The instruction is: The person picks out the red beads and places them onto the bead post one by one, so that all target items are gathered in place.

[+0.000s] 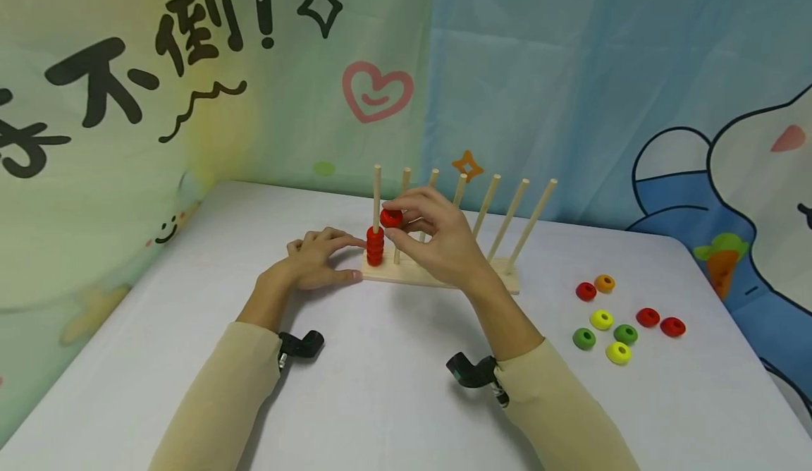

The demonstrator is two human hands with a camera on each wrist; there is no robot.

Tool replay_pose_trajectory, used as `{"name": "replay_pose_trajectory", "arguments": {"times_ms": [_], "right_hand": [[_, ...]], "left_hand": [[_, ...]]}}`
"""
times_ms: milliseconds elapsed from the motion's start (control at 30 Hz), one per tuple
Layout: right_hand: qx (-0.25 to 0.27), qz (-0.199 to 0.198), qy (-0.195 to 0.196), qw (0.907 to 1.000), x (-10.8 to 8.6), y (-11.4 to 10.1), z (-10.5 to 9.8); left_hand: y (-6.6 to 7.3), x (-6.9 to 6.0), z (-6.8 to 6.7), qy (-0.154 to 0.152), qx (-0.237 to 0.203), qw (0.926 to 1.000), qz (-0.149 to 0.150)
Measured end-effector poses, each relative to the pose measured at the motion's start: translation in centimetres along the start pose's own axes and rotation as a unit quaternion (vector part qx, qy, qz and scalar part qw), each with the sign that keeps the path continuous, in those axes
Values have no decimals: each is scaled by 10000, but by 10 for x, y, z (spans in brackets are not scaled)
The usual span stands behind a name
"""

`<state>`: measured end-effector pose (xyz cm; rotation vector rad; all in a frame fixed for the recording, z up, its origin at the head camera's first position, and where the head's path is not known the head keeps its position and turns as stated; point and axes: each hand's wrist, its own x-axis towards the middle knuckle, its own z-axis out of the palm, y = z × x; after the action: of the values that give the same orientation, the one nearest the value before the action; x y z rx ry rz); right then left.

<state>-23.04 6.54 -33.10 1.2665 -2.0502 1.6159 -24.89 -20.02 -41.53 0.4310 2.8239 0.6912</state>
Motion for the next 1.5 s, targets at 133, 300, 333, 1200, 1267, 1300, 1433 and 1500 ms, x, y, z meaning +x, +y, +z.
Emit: {"name": "replay_pose_trajectory", "arguments": {"times_ms": [133, 300, 333, 1200, 1267, 1300, 1433, 1500], "right_hand": [[38, -85, 110, 9999, 7, -2, 4], [79, -62, 284, 9995, 14, -5, 7], [88, -66, 315, 9994, 16, -5, 7], [-264, -5, 1448, 9891, 46, -14, 24], [-309, -25, 1424, 9893, 47, -14, 23], [-316, -27, 1413, 9895, 48, -14, 22], [-293, 58, 1379, 9900, 51, -14, 19], [-368, 104, 1384, 9896, 51, -14, 19]], "left_hand": [[0, 0, 1, -13, -5, 10000, 0], [1, 0, -1, -8, 28, 10000, 8], [1, 0, -1, -6, 19, 10000, 14], [0, -1, 0, 29, 38, 9999, 136], [0, -1, 0, 39, 32, 9999, 136], [0, -2, 0, 45, 33, 9999, 134], [0, -3, 0, 60, 35, 9999, 150], [-1, -3, 0, 56, 46, 9998, 163]]}}
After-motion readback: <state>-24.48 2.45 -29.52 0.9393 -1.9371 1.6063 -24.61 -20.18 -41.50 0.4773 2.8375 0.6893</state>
